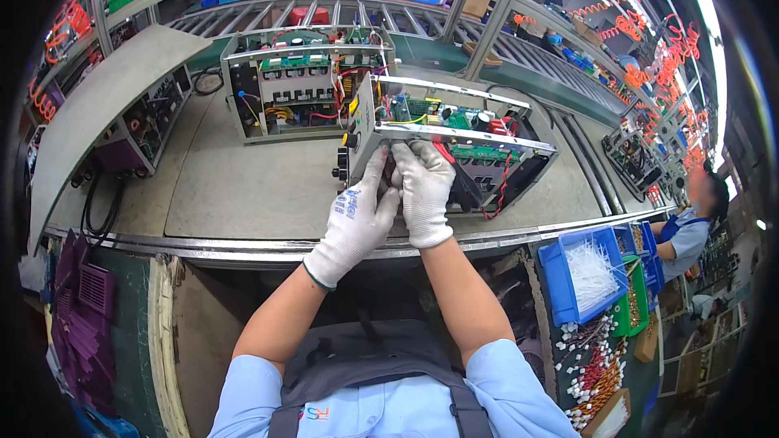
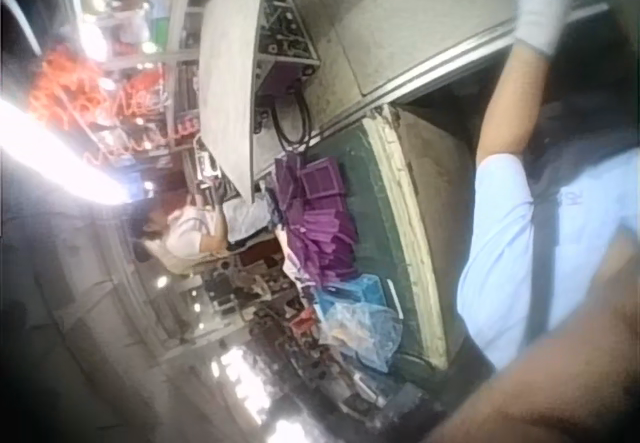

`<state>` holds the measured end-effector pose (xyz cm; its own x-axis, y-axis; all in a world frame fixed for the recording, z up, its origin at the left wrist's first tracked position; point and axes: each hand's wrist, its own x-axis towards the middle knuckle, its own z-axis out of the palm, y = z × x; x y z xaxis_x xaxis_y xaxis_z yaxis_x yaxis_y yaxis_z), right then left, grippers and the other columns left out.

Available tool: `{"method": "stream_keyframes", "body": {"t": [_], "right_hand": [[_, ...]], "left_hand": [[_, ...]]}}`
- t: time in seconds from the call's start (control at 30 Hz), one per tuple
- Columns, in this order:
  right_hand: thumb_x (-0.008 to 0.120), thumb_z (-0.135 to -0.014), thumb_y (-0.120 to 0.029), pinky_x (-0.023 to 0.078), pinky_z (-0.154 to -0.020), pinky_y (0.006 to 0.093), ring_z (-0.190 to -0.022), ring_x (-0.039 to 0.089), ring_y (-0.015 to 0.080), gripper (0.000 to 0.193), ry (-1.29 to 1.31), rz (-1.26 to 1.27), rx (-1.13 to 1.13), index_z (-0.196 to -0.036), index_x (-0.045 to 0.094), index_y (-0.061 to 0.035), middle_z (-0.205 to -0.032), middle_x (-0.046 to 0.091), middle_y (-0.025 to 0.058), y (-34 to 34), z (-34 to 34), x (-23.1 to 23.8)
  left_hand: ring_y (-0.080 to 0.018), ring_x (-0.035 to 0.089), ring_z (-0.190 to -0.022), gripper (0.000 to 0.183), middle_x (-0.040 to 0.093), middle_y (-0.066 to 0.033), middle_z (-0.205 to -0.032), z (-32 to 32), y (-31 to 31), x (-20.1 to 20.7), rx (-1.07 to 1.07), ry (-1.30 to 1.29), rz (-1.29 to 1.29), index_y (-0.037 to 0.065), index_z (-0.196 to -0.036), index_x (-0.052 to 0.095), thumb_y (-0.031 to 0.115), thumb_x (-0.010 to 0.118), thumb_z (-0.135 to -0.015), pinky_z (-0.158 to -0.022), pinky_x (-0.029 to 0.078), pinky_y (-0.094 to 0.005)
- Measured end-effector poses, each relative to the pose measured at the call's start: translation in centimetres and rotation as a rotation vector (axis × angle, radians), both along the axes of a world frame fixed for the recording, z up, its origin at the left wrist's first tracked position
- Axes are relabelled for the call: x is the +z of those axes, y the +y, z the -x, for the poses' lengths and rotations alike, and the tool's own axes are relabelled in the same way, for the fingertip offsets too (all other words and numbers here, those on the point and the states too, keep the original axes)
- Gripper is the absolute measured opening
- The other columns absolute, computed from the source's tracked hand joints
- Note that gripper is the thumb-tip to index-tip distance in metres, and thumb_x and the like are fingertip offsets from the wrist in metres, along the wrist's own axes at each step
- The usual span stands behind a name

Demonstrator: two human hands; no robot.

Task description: The person assembles an electronic device on a factory workbench. They connect various internal wires to a circuit board, secure the components, and organize the wiring using white zip ties. The person handles the device casing and internal components directly with gloved hands.

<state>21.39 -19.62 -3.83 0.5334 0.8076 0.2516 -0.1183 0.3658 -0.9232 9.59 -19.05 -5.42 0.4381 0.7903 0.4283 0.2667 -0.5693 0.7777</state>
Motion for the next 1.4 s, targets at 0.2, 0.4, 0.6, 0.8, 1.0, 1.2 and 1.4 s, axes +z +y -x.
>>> {"method": "stream_keyframes", "body": {"t": [0.2, 0.4, 0.6, 0.8, 1.0, 1.2, 1.4], "right_hand": [[0.067, -0.089, -0.011, 0.030, -0.039, 0.0171, -0.046, 0.042, 0.0003, 0.009, 0.015, 0.088, 0.090, -0.081, 0.064, -0.0073, -0.058, 0.051, -0.0059, -1.1, -0.5, 0.8], [0.060, -0.092, -0.007, 0.036, -0.043, 0.0186, -0.051, 0.047, 0.0008, 0.021, -0.296, 0.087, 0.126, -0.109, 0.063, 0.0038, -0.071, 0.061, -0.0017, -1.8, -0.9, 0.6], [0.056, -0.092, -0.006, 0.049, -0.068, 0.0244, -0.076, 0.062, 0.0084, 0.024, -0.717, 0.017, -0.025, -0.114, 0.062, 0.0027, -0.091, 0.069, 0.0092, -1.6, -1.4, 0.1], [0.054, -0.093, -0.006, 0.052, -0.078, 0.0292, -0.091, 0.068, 0.0171, 0.031, -0.638, -0.133, 0.084, -0.123, 0.058, 0.0016, -0.103, 0.070, 0.0154, -1.5, -1.9, -1.3], [0.055, -0.093, -0.007, 0.054, -0.082, 0.0355, -0.099, 0.068, 0.0301, 0.038, -0.948, -0.134, 0.072, -0.128, 0.051, 0.0056, -0.108, 0.066, 0.0242, -1.9, -3.4, -0.8], [0.053, -0.095, -0.005, 0.047, -0.095, 0.0311, -0.111, 0.059, 0.0185, 0.040, -0.550, -0.082, 0.316, -0.133, 0.046, 0.0066, -0.123, 0.060, 0.0185, -1.7, -3.8, -1.8], [0.055, -0.093, -0.004, 0.050, -0.090, 0.0330, -0.105, 0.064, 0.0249, 0.038, -0.665, -0.181, 0.190, -0.129, 0.049, 0.0033, -0.119, 0.063, 0.0200, -1.5, -3.4, -2.6]], "left_hand": [[-0.0289, 0.064, -0.068, 0.066, 0.064, -0.0132, -0.079, 0.1, 0.5, -0.2, -0.209, -0.251, 0.271, 0.002, -0.144, 0.031, 0.013, 0.059, -0.086, -0.065, 0.050, -0.0386], [-0.0181, 0.059, -0.062, 0.069, 0.062, -0.0086, -0.076, 0.1, 0.4, -1.4, -0.082, -0.079, 0.077, 0.003, -0.147, 0.028, 0.006, 0.060, -0.086, -0.062, 0.050, -0.0308], [-0.0204, 0.060, -0.063, 0.067, 0.062, -0.0101, -0.076, 0.7, 0.6, -0.9, -0.036, 0.038, -0.056, -0.001, -0.145, 0.030, 0.007, 0.061, -0.086, -0.062, 0.049, -0.0322], [-0.0292, 0.065, -0.068, 0.063, 0.064, -0.0128, -0.078, 0.4, 0.0, 0.4, -0.064, -0.017, 0.072, -0.001, -0.142, 0.033, 0.011, 0.059, -0.086, -0.064, 0.051, -0.0382], [-0.0200, 0.062, -0.064, 0.065, 0.063, -0.0099, -0.075, -0.3, -0.2, 1.0, 0.021, 0.095, -0.015, -0.005, -0.142, 0.029, 0.005, 0.059, -0.085, -0.063, 0.050, -0.0318], [-0.0248, 0.064, -0.065, 0.058, 0.063, -0.0107, -0.076, -0.8, 0.1, 0.5, 0.093, 0.130, -0.166, -0.004, -0.137, 0.035, 0.008, 0.060, -0.086, -0.060, 0.051, -0.0346], [-0.0359, 0.066, -0.070, 0.056, 0.067, -0.0184, -0.084, -0.1, 0.6, 1.2, 0.175, 0.329, -0.459, -0.001, -0.135, 0.040, 0.013, 0.062, -0.086, -0.061, 0.052, -0.0423]]}}
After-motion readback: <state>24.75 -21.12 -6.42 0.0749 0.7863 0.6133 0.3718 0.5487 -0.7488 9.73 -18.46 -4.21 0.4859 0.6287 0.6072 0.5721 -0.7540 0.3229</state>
